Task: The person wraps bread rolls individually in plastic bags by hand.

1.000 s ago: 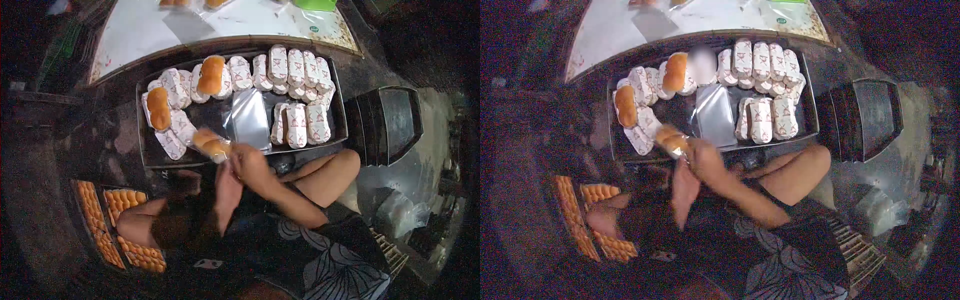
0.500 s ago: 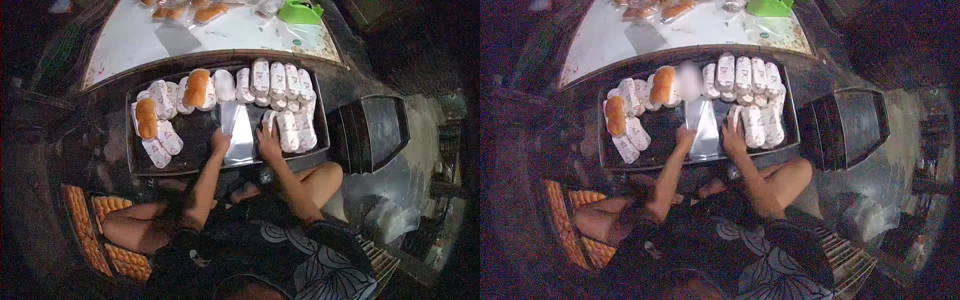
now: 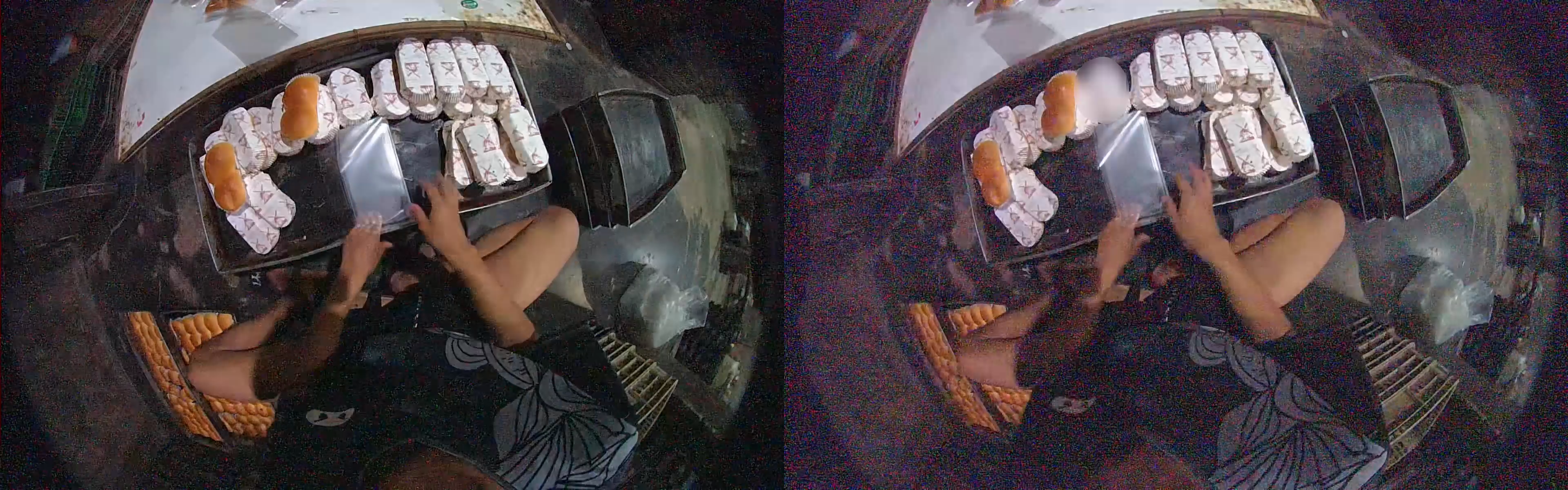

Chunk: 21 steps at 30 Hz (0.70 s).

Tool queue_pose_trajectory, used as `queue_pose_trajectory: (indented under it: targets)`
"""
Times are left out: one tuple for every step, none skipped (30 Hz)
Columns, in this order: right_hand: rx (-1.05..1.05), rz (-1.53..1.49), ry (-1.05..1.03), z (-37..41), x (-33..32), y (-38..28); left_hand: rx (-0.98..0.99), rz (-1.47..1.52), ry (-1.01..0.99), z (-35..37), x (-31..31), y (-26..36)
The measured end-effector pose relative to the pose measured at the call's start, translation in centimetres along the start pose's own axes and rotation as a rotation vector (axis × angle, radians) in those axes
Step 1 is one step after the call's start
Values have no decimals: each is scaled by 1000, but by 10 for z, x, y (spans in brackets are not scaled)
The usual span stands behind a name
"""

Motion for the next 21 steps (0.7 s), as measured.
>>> queue_pose_trajectory:
  targets:
    - [-5, -46, -49, 3, 5, -3, -173, 81, -269, 1, 27, -24]
    - [0, -41, -47, 5, 2, -7, -340, 164, -543, 13, 51, -43]
    - [0, -54, -80, 10, 0, -12, -334, 170, -549, 15, 47, -45]
    - [-3, -69, -111, 14, 0, -14, -222, 165, -409, 7, 30, -42]
    - [-40, -65, -68, 18, -1, -16, -111, 154, -264, 0, 10, -39]
    - [-41, -66, -65, 23, 1, -14, -109, 152, -262, 0, 7, -45]
    - [-29, -135, -127, 28, 8, -15, -66, 259, -282, 2, 7, -46]
    - [-17, -204, -192, 33, 15, -16, -26, 368, -302, 4, 8, -46]
    - [-28, -218, -221, 37, 19, -20, -29, 368, -304, 2, 4, -46]
    - [-27, -217, -225, 39, 18, -22, -82, 350, -295, -3, -4, -48]
    - [-28, -311, -321, 42, 23, -28, -132, 331, -286, -9, -11, -49]
    - [-28, -405, -416, 46, 27, -35, -132, 334, -287, -13, -15, -45]
    - [46, -386, -498, 48, 26, -39, -177, 304, -208, -18, -25, -45]
    - [43, -383, -498, 52, 28, -41, -223, 272, -126, -21, -32, -47]
    - [41, -358, -491, 54, 33, -39, -223, 272, -121, -21, -25, -46]
    - [39, -333, -482, 56, 38, -36, -241, 222, -64, -22, -18, -48]
    - [-30, -301, -427, 56, 41, -34, -258, 172, -9, -22, -13, -51]
    - [-28, -300, -427, 52, 39, -34, -257, 174, -9, -22, -10, -48]
    - [78, -299, -440, 42, 38, -26, -203, 146, -88, -24, -3, -41]
    - [185, -299, -453, 32, 39, -17, -150, 118, -169, -24, 4, -34]
    - [200, -383, -325, 14, 30, -14, -148, 116, -170, -23, 6, -37]
Point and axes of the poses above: each hand's wrist, its own z-axis away from the middle knuckle, its own x-axis out of the palm, y = z × x, the point moved 9 cm from there along -z, towards the middle knuckle, and after that the axes turned 7 degrees about z, right-handed, at the moved point
